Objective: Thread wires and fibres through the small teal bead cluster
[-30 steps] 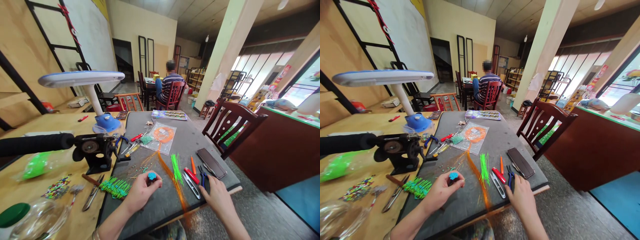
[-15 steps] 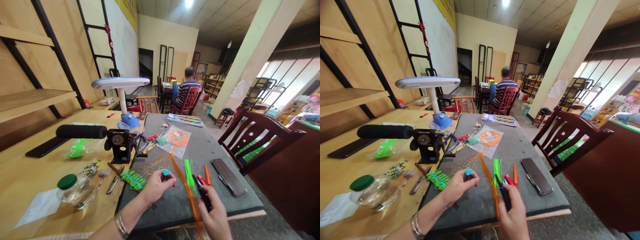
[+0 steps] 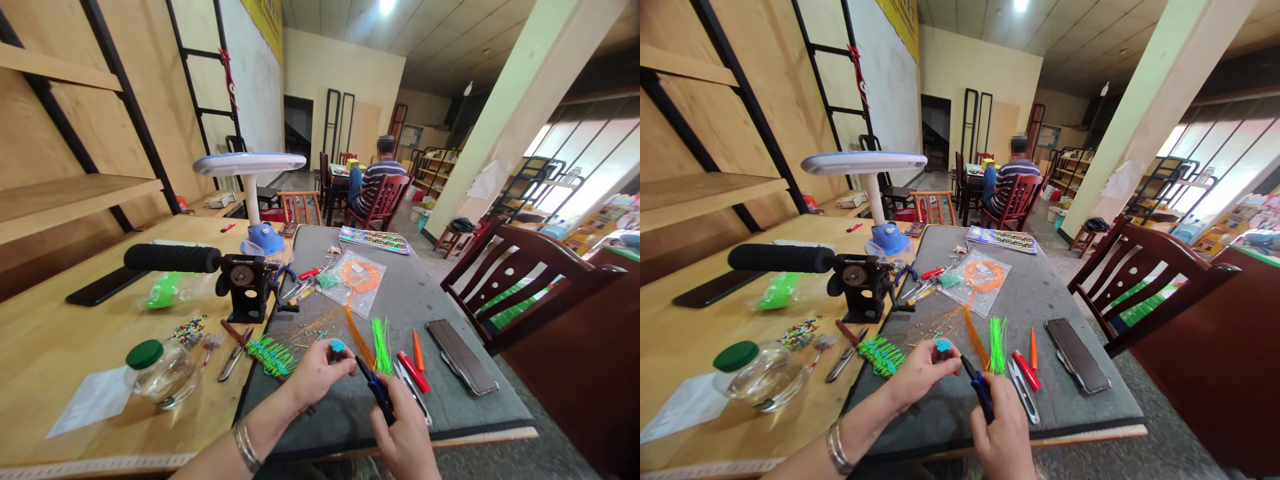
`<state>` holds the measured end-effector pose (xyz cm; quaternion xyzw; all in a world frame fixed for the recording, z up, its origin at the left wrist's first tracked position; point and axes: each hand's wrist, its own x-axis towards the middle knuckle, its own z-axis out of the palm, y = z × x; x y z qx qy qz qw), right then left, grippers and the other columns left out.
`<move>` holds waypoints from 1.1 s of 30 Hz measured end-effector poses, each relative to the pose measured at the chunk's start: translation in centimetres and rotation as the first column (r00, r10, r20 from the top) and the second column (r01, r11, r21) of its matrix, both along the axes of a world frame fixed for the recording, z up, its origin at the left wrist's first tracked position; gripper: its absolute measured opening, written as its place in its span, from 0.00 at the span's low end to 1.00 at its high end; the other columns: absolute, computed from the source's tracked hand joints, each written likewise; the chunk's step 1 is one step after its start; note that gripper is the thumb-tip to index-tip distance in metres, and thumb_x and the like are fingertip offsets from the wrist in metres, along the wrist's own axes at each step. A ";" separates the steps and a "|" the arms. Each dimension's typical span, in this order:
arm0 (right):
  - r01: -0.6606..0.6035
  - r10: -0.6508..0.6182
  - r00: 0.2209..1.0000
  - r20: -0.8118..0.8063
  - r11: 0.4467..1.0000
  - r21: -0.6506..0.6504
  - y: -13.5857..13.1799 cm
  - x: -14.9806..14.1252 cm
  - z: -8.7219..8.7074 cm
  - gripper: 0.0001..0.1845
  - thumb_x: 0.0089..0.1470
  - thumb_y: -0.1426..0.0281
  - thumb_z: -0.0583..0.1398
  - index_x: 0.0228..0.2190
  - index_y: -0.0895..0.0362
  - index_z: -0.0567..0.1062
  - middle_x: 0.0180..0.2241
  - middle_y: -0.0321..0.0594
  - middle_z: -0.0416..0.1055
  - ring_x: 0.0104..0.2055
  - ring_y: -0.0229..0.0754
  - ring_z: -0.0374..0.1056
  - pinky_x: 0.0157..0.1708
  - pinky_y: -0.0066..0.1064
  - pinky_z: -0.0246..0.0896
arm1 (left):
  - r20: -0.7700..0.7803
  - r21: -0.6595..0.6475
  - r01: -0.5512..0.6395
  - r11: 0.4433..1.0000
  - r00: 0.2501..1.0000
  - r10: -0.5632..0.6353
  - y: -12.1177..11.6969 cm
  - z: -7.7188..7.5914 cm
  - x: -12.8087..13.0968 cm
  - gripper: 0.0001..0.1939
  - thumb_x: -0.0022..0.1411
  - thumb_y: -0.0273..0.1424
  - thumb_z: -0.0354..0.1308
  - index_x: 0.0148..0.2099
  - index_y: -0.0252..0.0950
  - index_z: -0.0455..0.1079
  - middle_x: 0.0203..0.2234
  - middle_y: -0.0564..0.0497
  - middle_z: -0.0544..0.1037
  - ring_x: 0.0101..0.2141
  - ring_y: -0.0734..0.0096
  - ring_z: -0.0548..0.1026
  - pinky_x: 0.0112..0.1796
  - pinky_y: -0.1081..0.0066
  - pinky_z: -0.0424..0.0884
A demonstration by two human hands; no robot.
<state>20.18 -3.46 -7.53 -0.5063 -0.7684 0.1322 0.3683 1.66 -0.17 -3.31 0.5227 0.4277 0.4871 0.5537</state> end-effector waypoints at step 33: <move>-0.442 -0.488 0.392 -0.780 0.644 -0.625 0.0 -1.9 1.5 0.14 0.36 0.69 0.64 0.29 0.61 0.72 0.20 0.31 0.62 0.20 0.28 0.51 0.15 0.18 0.35 | -0.179 0.096 0.118 0.988 0.979 -0.100 -1.3 -0.3 1.0 0.04 0.52 0.27 0.54 0.26 0.33 0.66 0.21 0.52 0.69 0.26 0.70 0.67 0.30 0.72 0.63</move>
